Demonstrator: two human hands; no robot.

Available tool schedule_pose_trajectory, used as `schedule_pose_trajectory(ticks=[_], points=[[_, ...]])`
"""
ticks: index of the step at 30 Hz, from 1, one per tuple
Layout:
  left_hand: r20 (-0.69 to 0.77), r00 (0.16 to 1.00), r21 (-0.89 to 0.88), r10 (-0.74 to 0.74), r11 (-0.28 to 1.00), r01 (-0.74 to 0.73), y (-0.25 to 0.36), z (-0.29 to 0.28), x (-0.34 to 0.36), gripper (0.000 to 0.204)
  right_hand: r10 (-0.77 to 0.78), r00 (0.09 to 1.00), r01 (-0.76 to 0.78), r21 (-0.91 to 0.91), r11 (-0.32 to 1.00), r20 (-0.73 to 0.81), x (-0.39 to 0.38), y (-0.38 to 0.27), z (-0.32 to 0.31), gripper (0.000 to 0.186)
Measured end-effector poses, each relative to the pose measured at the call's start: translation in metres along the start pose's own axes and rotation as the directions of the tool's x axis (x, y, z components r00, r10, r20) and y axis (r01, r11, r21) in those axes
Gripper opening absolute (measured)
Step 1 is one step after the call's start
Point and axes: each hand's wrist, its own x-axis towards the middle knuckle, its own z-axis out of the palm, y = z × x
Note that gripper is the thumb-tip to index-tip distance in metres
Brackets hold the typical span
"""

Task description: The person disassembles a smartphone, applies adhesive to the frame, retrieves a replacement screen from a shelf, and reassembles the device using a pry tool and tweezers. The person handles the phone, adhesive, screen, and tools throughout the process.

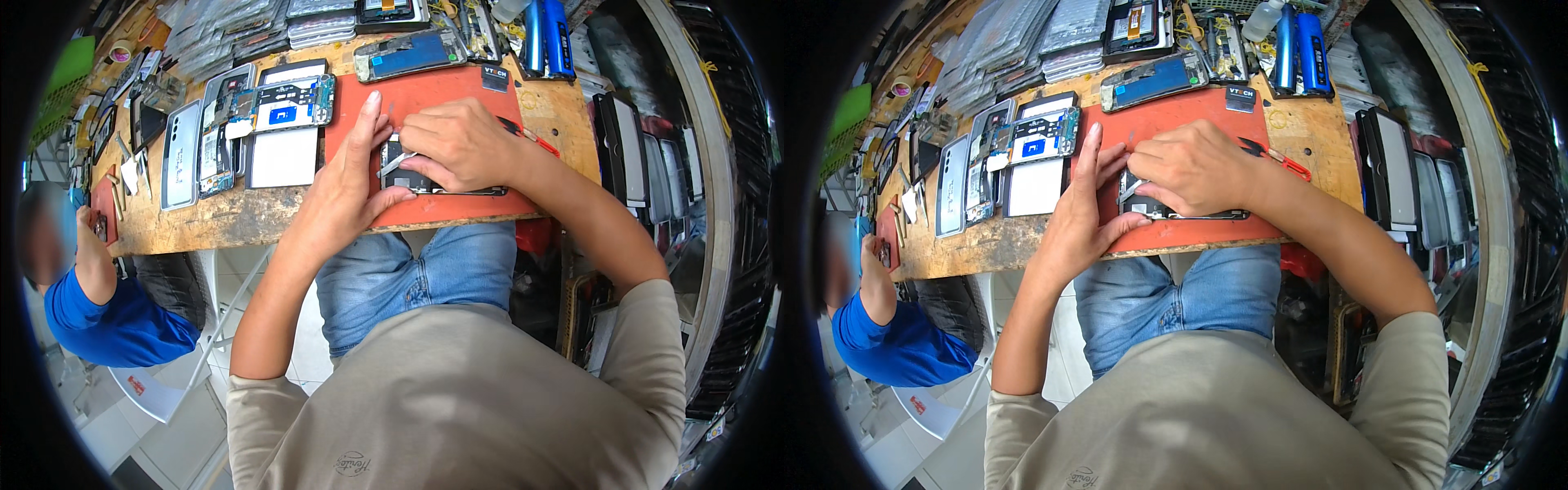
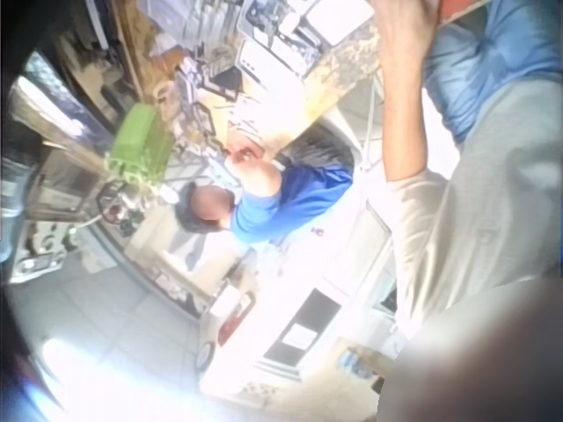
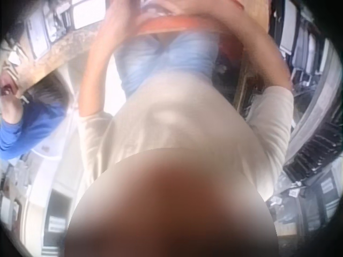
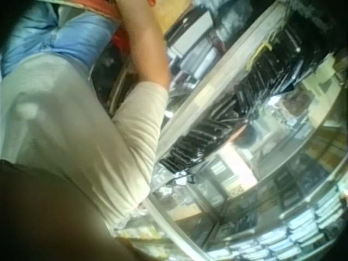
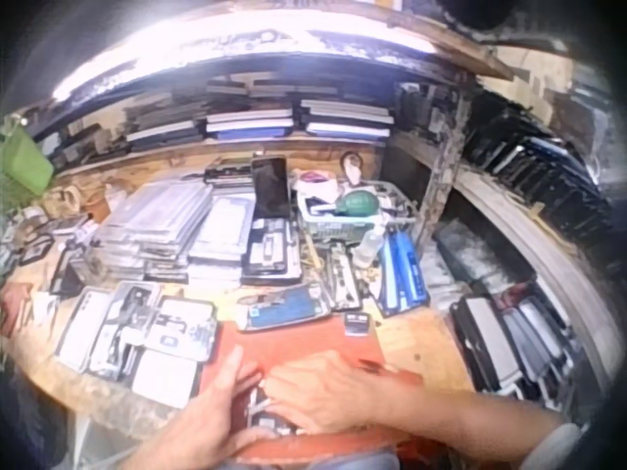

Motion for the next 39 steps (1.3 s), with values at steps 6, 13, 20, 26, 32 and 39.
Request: schedule_pose_trajectory(ticks=[6, 13, 20, 26, 32, 39], points=[[-0.003, 0.999, 0.04, 0.047, 0.998, -0.047, 0.001, 0.0, 0.0, 0.123, -0.1, 0.994, 0.098, 0.06, 0.993, 0.046, 0.008, 0.017, 0.0, 0.028], [-0.009, 1.0, 0.046, 0.026, 0.999, -0.026, 0.005, 0.0, -0.001, 0.12, -0.092, 0.994, 0.085, 0.118, 0.989, 0.058, 0.007, 0.021, 0.0, 0.029], [-0.002, 1.0, 0.024, -0.001, 1.0, 0.001, 0.005, -0.001, -0.001, 0.122, -0.071, 0.995, 0.063, 0.095, 0.993, 0.073, 0.007, 0.015, -0.003, 0.028], [0.017, 1.0, 0.017, -0.026, 1.0, 0.025, -0.002, -0.002, -0.001, 0.139, 0.213, 0.975, -0.207, -0.1, 0.973, 0.057, -0.002, -0.034, -0.007, 0.021], [-0.019, 1.0, -0.007, -0.02, 1.0, 0.02, -0.005, 0.0, 0.0, 0.143, 0.468, 0.873, -0.487, -0.18, 0.855, -0.139, -0.006, -0.065, 0.005, 0.017], [-0.001, 1.0, 0.054, 0.012, 0.998, -0.012, 0.009, -0.01, 0.0, 0.111, 0.563, 0.797, -0.597, -0.148, 0.788, -0.22, -0.013, -0.065, -0.023, 0.019]])
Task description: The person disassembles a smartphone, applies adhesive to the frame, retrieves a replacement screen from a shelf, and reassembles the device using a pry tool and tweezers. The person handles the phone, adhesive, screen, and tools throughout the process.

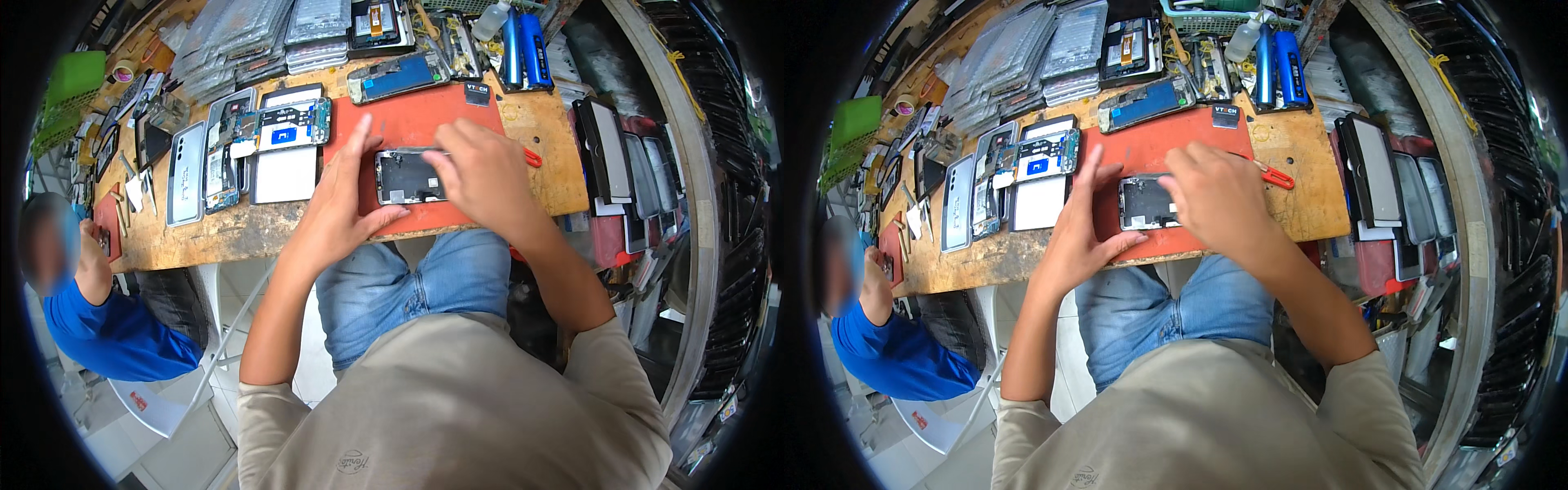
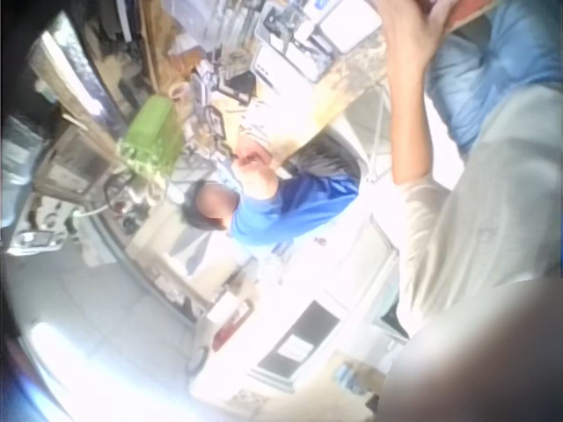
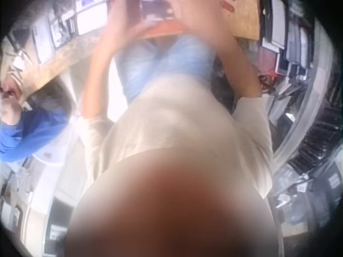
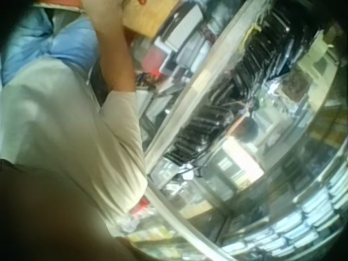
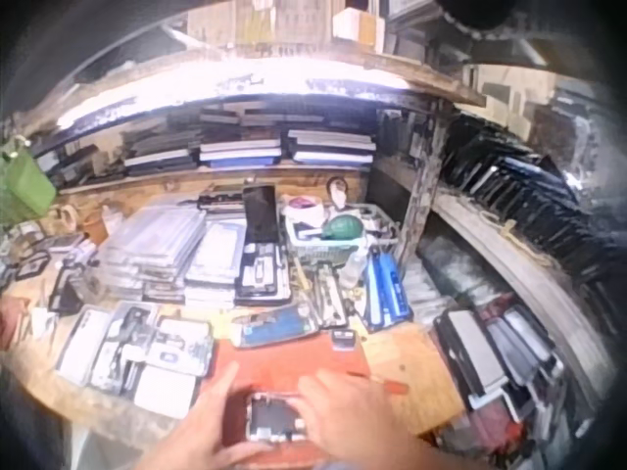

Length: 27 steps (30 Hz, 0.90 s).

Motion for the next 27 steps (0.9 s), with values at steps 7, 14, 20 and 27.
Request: schedule_pose_trajectory(ticks=[7, 14, 20, 27], points=[[0.307, 0.926, 0.41, 0.221, 0.847, -0.338, -0.007, -0.047, 0.018, 0.026, 0.287, 0.958, -0.283, 0.179, 0.942, 0.002, -0.03, 0.022, -0.053, 0.012], [0.515, 0.714, 0.352, 0.474, 0.643, -0.681, -0.017, -0.052, 0.04, 0.02, 0.48, 0.874, -0.459, 0.464, 0.758, 0.08, -0.08, 0.02, -0.062, 0.009], [0.483, 0.732, 0.374, 0.48, 0.644, -0.668, -0.011, -0.053, 0.018, 0.019, 0.488, 0.869, -0.464, 0.463, 0.755, 0.076, -0.103, 0.016, -0.063, 0.012], [0.198, 0.92, 0.312, 0.339, 0.868, -0.387, 0.023, -0.048, -0.002, 0.026, 0.283, 0.957, -0.287, 0.339, 0.896, 0.061, -0.09, 0.016, -0.071, 0.02]])
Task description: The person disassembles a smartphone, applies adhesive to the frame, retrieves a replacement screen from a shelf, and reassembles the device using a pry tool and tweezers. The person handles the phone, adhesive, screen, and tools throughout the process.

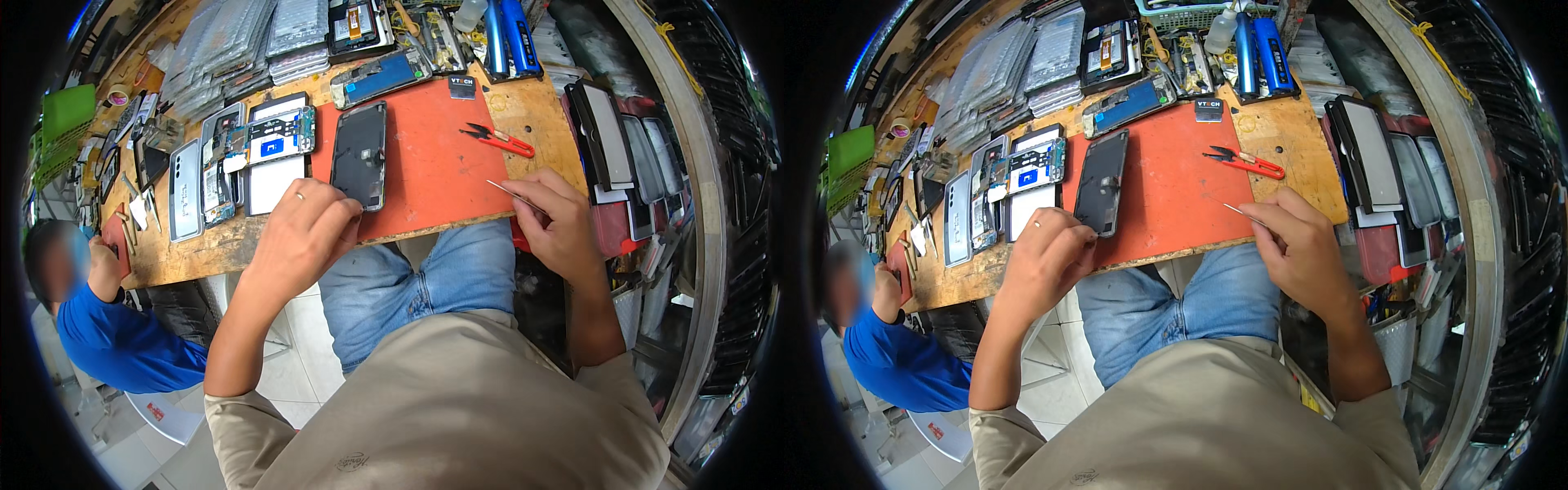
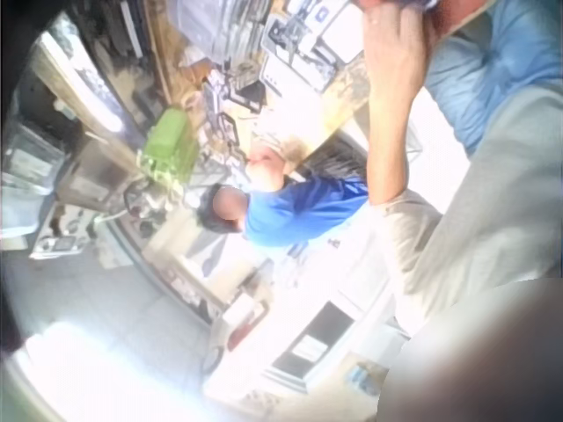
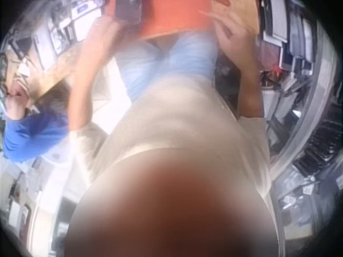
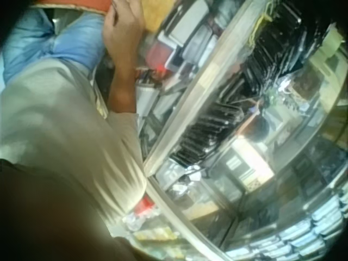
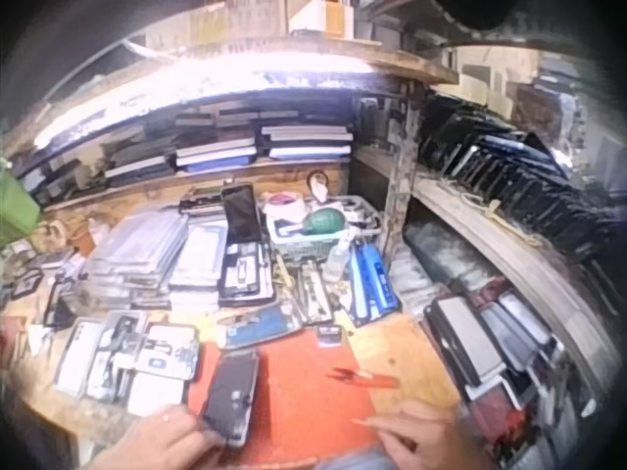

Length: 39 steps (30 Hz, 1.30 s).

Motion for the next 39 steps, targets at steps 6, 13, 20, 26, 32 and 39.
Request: schedule_pose_trajectory(ticks=[6, 13, 20, 26, 32, 39], points=[[0.132, 0.964, -0.195, -0.232, 0.947, 0.255, 0.015, -0.04, 0.022, 0.02, -0.103, 0.995, 0.104, 0.074, 0.992, -0.011, 0.027, 0.0, -0.004, 0.021], [0.348, 0.935, -0.089, -0.066, 0.991, 0.103, 0.007, -0.047, 0.034, 0.013, -0.064, 0.995, 0.085, 0.325, 0.942, -0.076, 0.041, -0.005, 0.049, 0.046], [0.439, 0.899, 0.232, 0.006, 0.965, -0.12, 0.01, 0.001, 0.012, 0.007, -0.136, 0.975, 0.158, 0.117, 0.981, -0.174, 0.031, -0.027, 0.052, 0.054], [0.408, 0.913, 0.185, 0.001, 0.979, -0.084, 0.007, 0.009, 0.001, 0.019, -0.203, 0.97, 0.222, 0.147, 0.964, -0.137, 0.025, -0.037, 0.06, 0.034], [0.467, 0.884, 0.262, 0.032, 0.95, -0.173, 0.012, 0.01, 0.004, 0.017, -0.236, 0.954, 0.278, 0.249, 0.928, -0.184, 0.042, -0.016, 0.098, 0.021], [0.49, 0.871, 0.261, 0.038, 0.947, -0.188, 0.012, 0.008, 0.004, 0.017, -0.402, 0.911, 0.402, -0.018, 0.915, -0.09, 0.039, -0.009, 0.104, 0.022]])
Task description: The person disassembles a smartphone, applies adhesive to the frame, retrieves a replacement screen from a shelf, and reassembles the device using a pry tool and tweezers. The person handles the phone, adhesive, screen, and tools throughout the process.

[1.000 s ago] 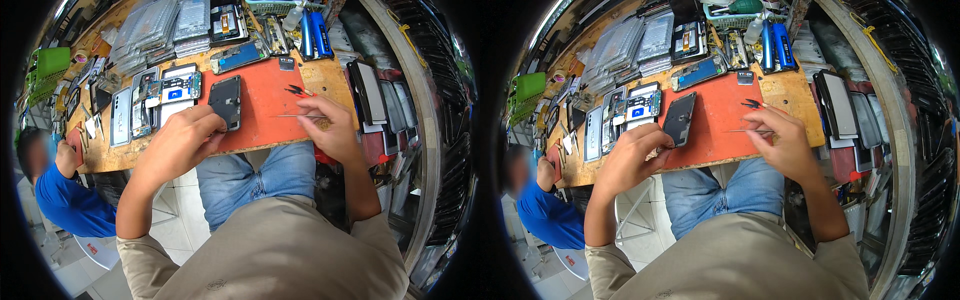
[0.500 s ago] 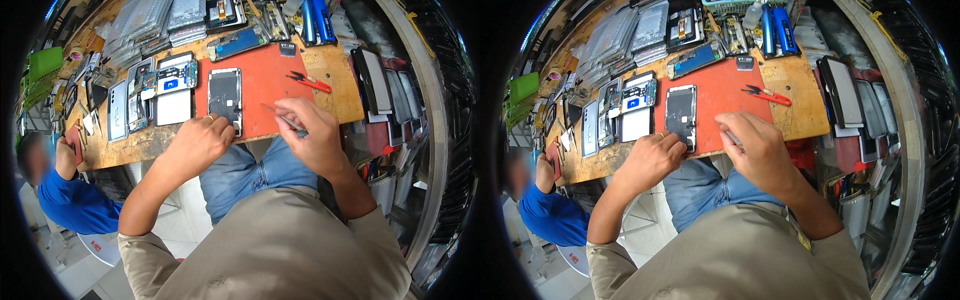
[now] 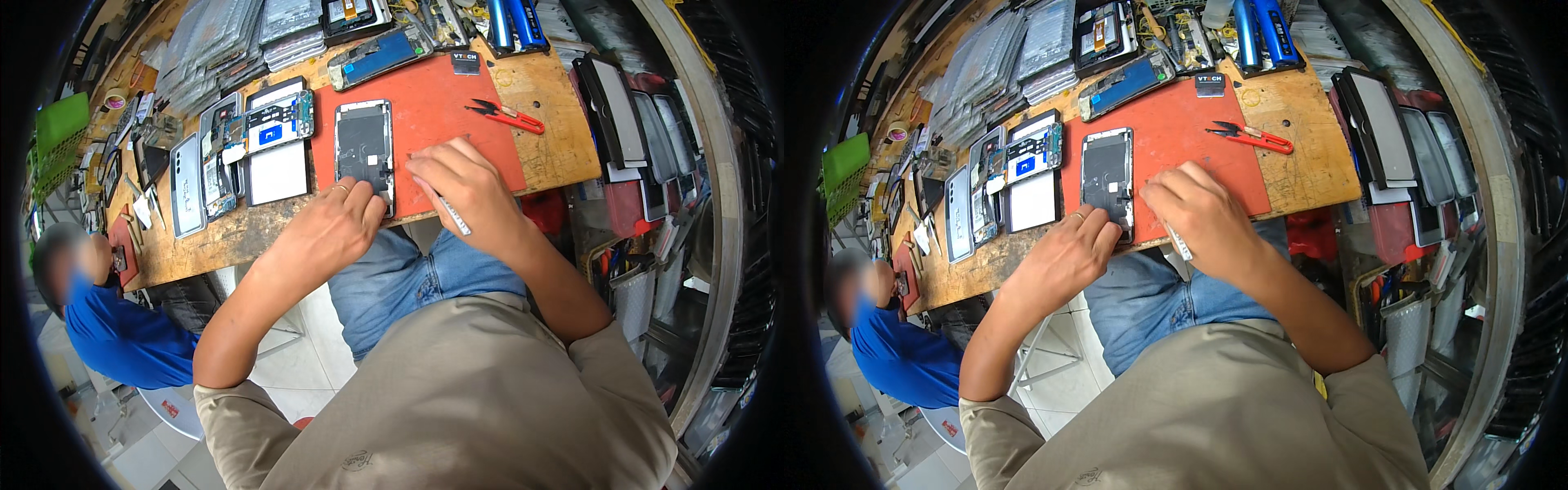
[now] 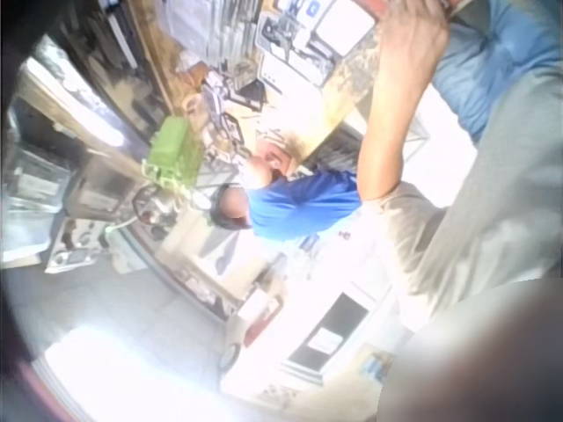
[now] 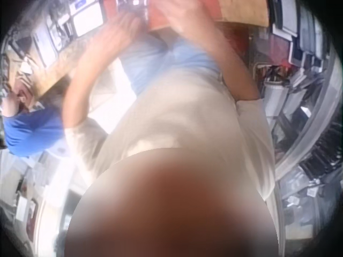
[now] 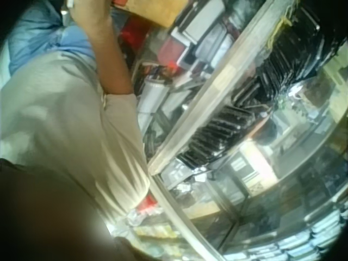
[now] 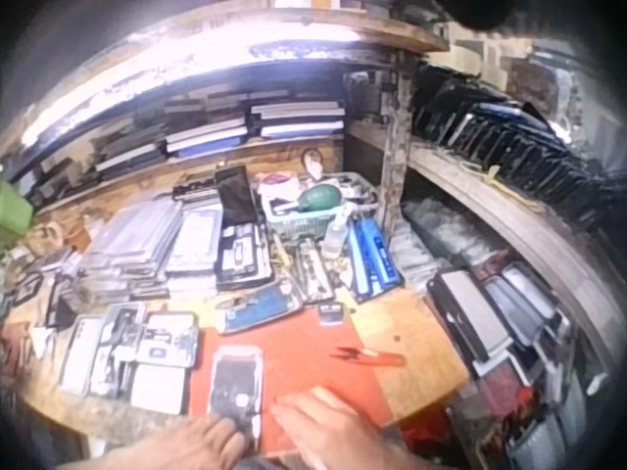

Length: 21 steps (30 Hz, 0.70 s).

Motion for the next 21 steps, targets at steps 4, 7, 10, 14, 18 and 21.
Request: schedule_pose_trajectory(ticks=[4, 7, 10, 14, 18, 21], points=[[-0.112, 0.994, 0.024, -0.018, 0.999, 0.021, -0.001, -0.008, -0.002, 0.014, 0.014, 1.0, -0.014, 0.031, 0.999, 0.009, -0.005, -0.014, -0.019, 0.025], [-0.15, 0.988, -0.021, -0.037, 0.999, 0.034, -0.004, -0.022, -0.003, 0.015, -0.038, 0.997, 0.047, 0.132, 0.99, -0.071, -0.007, -0.028, -0.028, 0.023], [-0.161, 0.986, -0.046, -0.038, 0.998, 0.031, -0.007, -0.032, 0.005, 0.016, -0.169, 0.981, 0.178, 0.099, 0.979, -0.093, -0.005, -0.041, -0.029, 0.02], [-0.13, 0.991, -0.029, -0.016, 1.0, 0.012, -0.011, -0.043, 0.019, 0.019, -0.275, 0.959, 0.272, -0.046, 0.961, -0.069, -0.002, -0.05, -0.028, 0.015], [-0.2, 0.98, -0.142, -0.009, 0.99, -0.02, -0.012, -0.052, 0.027, 0.035, -0.272, 0.958, 0.259, -0.138, 0.956, -0.088, -0.001, -0.049, -0.027, 0.014], [-0.234, 0.97, -0.214, -0.059, 0.977, 0.008, -0.01, -0.053, 0.032, 0.049, -0.283, 0.953, 0.262, -0.17, 0.95, -0.11, -0.002, -0.047, -0.027, 0.013]])
